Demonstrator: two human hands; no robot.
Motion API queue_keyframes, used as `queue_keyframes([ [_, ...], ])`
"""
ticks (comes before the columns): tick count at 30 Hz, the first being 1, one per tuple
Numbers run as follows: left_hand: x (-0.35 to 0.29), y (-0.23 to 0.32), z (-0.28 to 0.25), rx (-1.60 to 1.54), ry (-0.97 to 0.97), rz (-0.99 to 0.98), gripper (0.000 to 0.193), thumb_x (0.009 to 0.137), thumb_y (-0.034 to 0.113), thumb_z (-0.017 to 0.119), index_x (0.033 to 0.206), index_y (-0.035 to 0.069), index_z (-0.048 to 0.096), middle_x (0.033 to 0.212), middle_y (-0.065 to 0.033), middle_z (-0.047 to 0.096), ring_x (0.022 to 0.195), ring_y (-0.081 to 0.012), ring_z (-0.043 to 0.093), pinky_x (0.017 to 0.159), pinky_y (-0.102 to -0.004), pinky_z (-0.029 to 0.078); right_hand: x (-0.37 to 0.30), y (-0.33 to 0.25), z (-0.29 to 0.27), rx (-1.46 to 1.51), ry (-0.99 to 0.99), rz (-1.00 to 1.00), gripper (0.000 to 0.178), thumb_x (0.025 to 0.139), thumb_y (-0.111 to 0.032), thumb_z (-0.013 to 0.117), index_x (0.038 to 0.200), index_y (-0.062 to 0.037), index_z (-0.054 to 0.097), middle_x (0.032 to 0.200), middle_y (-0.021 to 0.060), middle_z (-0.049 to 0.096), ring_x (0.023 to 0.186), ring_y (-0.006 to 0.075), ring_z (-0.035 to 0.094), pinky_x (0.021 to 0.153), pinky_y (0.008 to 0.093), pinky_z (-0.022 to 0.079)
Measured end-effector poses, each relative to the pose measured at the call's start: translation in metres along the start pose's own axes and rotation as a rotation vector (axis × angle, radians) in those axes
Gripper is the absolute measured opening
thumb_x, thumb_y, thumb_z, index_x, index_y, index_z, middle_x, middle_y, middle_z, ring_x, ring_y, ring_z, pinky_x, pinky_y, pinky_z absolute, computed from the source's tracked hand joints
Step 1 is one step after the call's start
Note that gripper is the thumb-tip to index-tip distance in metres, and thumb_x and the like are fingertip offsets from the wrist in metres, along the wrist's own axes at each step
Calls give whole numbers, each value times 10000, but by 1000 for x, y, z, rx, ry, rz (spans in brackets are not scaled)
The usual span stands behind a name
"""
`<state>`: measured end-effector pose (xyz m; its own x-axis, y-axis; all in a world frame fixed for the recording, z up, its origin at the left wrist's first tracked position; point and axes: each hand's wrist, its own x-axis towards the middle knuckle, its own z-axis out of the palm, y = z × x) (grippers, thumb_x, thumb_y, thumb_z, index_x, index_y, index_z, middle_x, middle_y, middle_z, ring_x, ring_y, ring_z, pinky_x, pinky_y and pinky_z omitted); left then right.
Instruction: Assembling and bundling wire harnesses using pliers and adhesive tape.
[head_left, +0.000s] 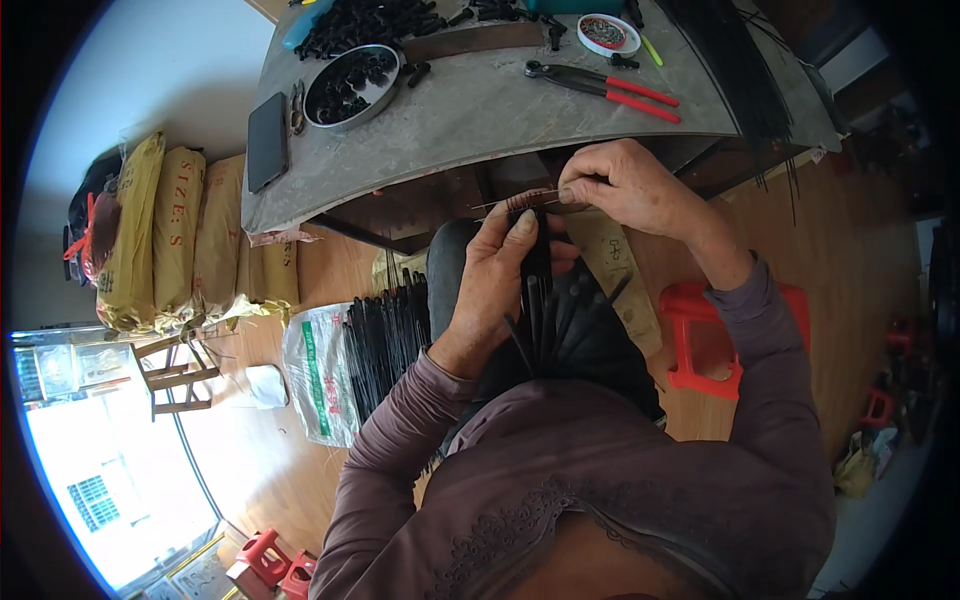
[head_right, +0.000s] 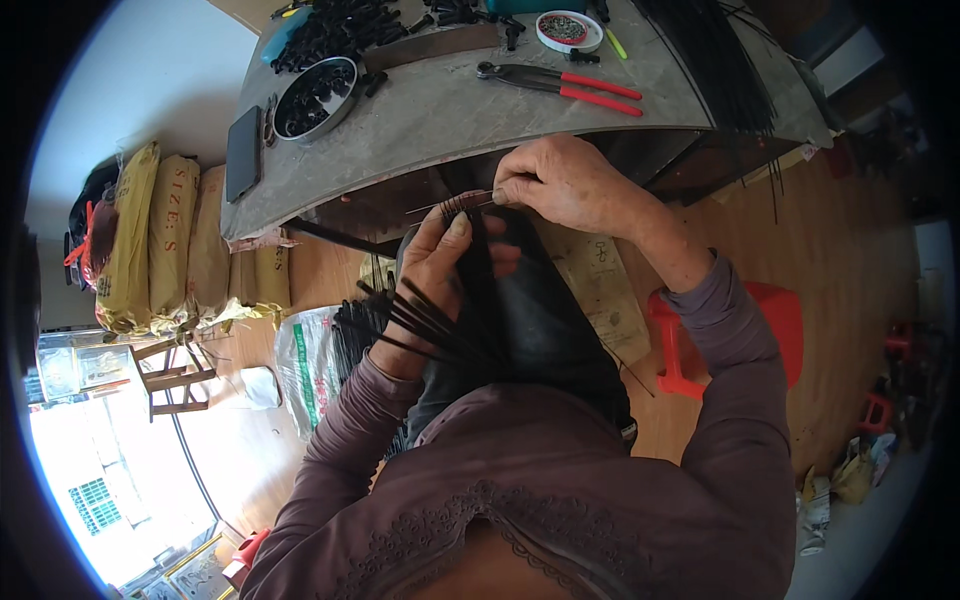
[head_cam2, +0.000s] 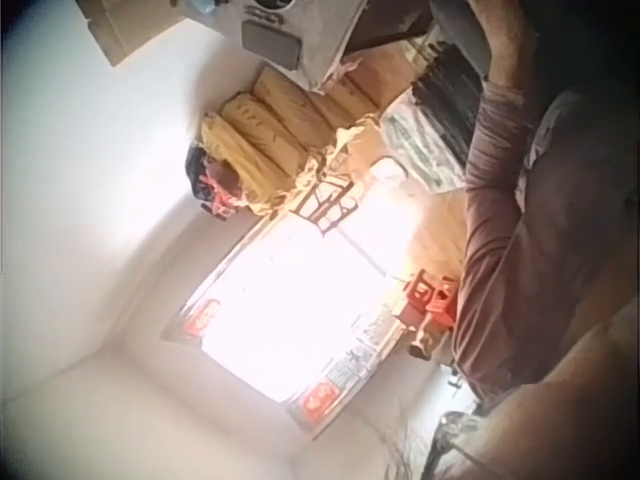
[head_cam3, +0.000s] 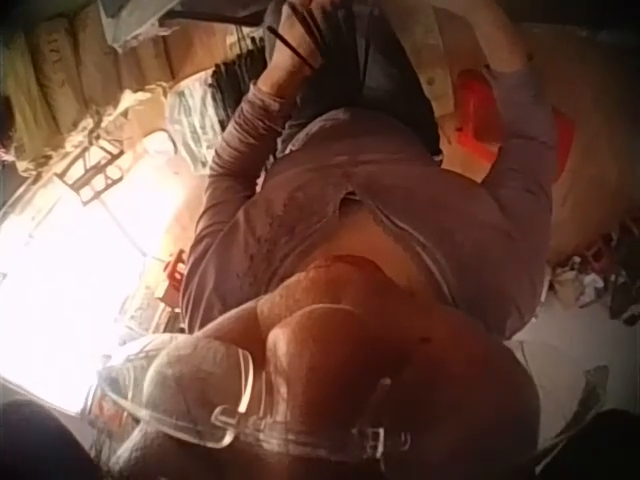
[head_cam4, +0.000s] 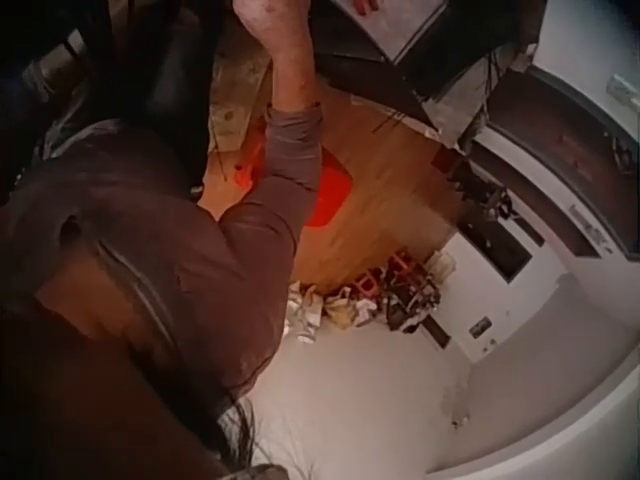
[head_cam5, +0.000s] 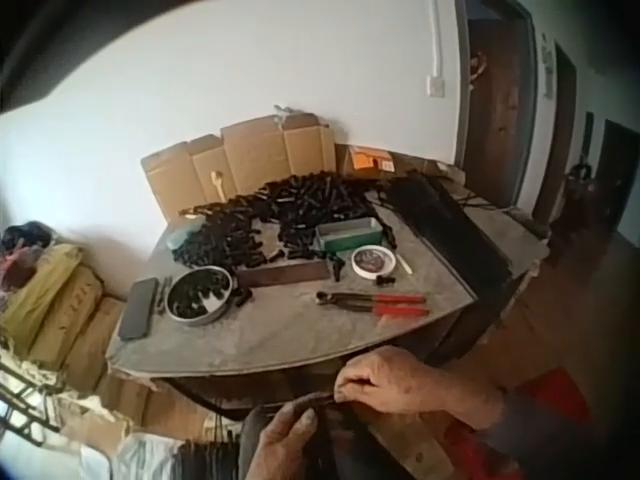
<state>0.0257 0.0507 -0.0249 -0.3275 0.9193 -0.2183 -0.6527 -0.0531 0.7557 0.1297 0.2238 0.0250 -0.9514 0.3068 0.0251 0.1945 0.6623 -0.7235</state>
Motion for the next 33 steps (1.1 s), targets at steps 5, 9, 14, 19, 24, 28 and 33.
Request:
queue_keyframes([
  [5,1,3,0,-13,15,14,282,999,171,461,1240,29,500,1029,-92,604,830,-181,657,731,-300,561,0,-3,-7,-6,-10,80,148,841,-123,605,874,4,673,769,106,674,700,188,639,653,313,487],
  [9,2,5,-1,25,28,2,271,983,141,478,1222,20,518,997,-82,602,856,-169,636,717,-305,563,0,10,-11,263,-132,92,165,857,-103,596,945,19,662,836,97,683,725,160,641,653,296,504],
  [14,3,6,-2,242,-36,92,276,942,126,496,1184,21,578,1014,-77,610,841,-167,627,703,-292,542,-12,54,-4,686,-590,258,415,853,-82,633,1239,21,523,1040,88,638,870,138,640,774,275,524],
  [19,6,18,-3,506,-76,188,331,876,97,520,1189,45,613,909,-10,591,697,-58,530,545,-184,413,-15,17,74,590,-576,69,283,862,-119,643,1118,-5,601,1000,87,655,861,187,647,810,287,519],
  [24,13,47,-20,427,-110,-245,410,919,219,548,1289,43,546,954,-35,582,669,-53,494,537,-193,386,-18,2,112,1479,-101,264,232,945,-86,530,1124,59,562,1013,165,646,924,262,661,844,369,547],
  [28,56,85,-45,594,-148,27,626,914,381,606,1396,30,413,894,-58,640,704,-108,593,646,-237,498,-8,10,108,1594,-169,256,270,968,-127,502,1153,65,546,1091,230,628,986,326,648,853,436,549],
  [33,203,196,-57,974,122,341,294,912,257,612,1008,-15,671,659,-14,580,521,-71,538,487,-217,439,3,25,108,1619,-133,336,244,965,-108,498,1126,65,558,1106,244,624,984,374,644,863,485,536],
])
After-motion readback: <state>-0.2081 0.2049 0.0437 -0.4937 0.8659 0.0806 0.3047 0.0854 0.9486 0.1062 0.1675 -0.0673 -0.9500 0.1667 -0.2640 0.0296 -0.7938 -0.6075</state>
